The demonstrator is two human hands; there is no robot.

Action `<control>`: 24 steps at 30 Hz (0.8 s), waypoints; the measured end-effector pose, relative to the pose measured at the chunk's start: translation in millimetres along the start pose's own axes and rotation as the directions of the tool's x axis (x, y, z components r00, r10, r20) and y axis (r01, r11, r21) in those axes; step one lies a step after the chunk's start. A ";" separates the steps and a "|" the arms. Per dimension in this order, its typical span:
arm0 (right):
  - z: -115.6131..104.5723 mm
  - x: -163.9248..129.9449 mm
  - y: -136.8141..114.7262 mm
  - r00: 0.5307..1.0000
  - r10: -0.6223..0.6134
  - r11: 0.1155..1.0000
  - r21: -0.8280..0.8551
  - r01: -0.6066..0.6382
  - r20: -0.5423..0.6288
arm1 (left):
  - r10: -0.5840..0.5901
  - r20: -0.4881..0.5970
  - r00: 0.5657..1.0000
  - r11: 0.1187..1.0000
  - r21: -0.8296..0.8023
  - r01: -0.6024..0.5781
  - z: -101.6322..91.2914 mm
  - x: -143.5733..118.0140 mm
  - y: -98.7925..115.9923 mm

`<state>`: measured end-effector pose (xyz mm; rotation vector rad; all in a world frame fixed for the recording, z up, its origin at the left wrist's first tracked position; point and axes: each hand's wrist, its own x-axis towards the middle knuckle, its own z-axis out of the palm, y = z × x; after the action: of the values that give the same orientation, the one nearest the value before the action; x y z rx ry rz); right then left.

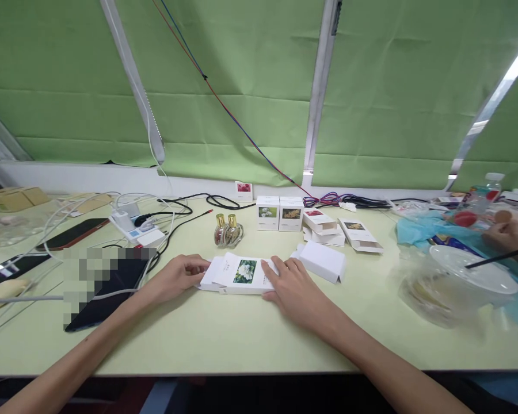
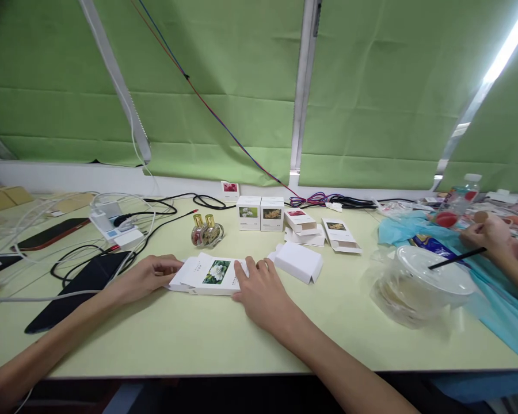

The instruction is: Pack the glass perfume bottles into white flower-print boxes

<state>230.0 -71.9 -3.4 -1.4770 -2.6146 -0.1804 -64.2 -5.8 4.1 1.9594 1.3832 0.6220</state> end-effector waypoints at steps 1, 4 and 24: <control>-2.5 -0.1 -0.1 1.000 0.004 1.000 -0.009 -0.004 0.013 | 0.016 -0.049 0.999 0.999 0.042 -0.014 -5.0 -2.6 -5.2; -13.3 -2.6 0.9 0.999 0.016 0.999 -0.031 -0.015 0.041 | 0.043 -0.112 0.993 0.991 0.132 -0.028 -15.6 -9.1 -20.0; -15.0 32.8 76.8 0.922 0.350 0.933 -0.028 -0.359 -0.168 | 0.112 0.157 0.981 0.985 0.111 -0.130 21.9 5.1 29.7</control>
<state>280.0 -7.4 20.0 -1.8403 -2.1889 -0.3224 -28.3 -13.0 11.3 2.1526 1.2417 0.4428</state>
